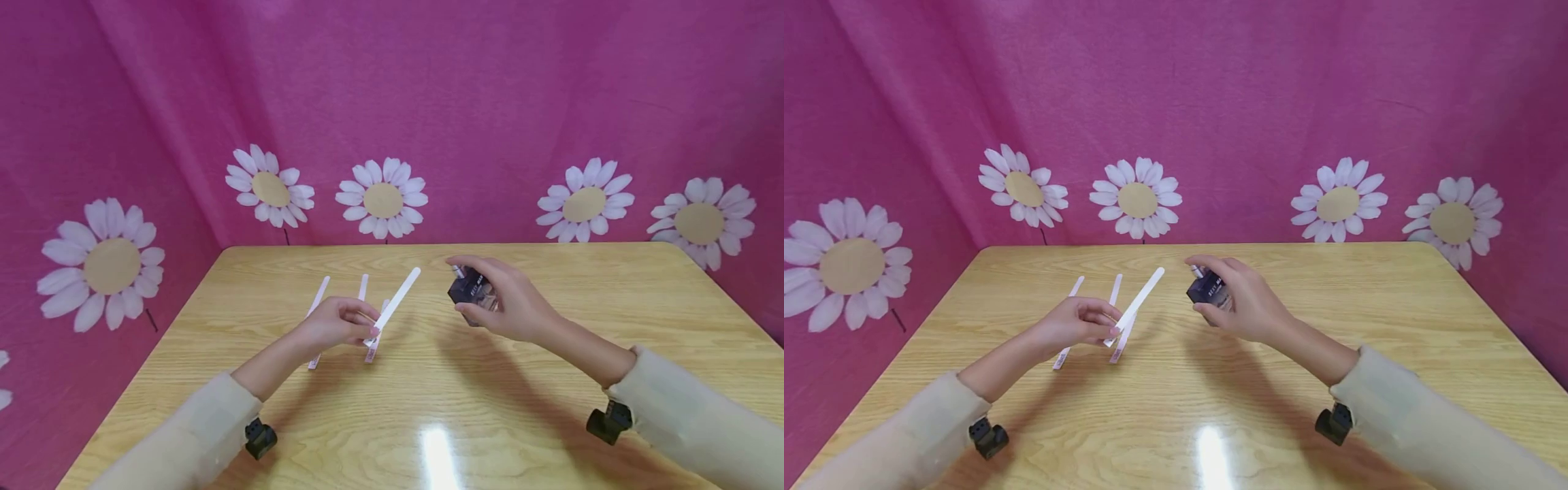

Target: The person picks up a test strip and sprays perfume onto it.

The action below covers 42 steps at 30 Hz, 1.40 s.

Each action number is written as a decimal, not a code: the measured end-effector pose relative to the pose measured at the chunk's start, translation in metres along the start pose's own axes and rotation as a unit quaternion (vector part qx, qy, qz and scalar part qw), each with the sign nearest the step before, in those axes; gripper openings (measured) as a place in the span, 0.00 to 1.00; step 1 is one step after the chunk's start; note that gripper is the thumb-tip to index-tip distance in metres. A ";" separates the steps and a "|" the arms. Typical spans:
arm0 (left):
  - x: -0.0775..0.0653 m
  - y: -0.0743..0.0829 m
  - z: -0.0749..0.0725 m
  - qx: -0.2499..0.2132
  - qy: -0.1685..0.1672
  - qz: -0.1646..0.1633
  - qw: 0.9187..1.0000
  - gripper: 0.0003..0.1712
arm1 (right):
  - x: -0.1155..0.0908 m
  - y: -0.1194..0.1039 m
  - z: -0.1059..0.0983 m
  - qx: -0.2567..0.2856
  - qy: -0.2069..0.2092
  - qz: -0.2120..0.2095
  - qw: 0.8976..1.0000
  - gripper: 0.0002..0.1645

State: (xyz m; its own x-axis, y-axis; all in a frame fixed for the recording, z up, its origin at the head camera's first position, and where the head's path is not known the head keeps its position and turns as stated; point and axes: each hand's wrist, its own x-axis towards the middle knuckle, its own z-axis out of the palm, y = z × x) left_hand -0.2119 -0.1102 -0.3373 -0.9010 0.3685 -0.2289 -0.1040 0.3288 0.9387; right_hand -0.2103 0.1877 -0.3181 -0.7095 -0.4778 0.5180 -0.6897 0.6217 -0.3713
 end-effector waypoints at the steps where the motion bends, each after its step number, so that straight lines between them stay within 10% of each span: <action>1: -0.001 -0.001 -0.001 0.002 0.003 0.000 1.000 0.16 | -0.001 0.001 -0.001 0.003 0.000 -0.002 1.000 0.38; 42: -0.017 -0.054 -0.098 0.010 0.136 -0.053 0.989 0.21 | -0.047 0.060 -0.018 0.049 0.057 0.027 0.997 0.44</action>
State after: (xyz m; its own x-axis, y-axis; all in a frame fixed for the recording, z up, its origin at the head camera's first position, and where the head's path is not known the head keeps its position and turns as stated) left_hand -0.2320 -0.2193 -0.3587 -0.9658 0.0851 -0.2450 -0.1976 0.3703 0.9076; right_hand -0.2163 0.2589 -0.3507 -0.7284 -0.3679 0.5780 -0.6661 0.5777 -0.4718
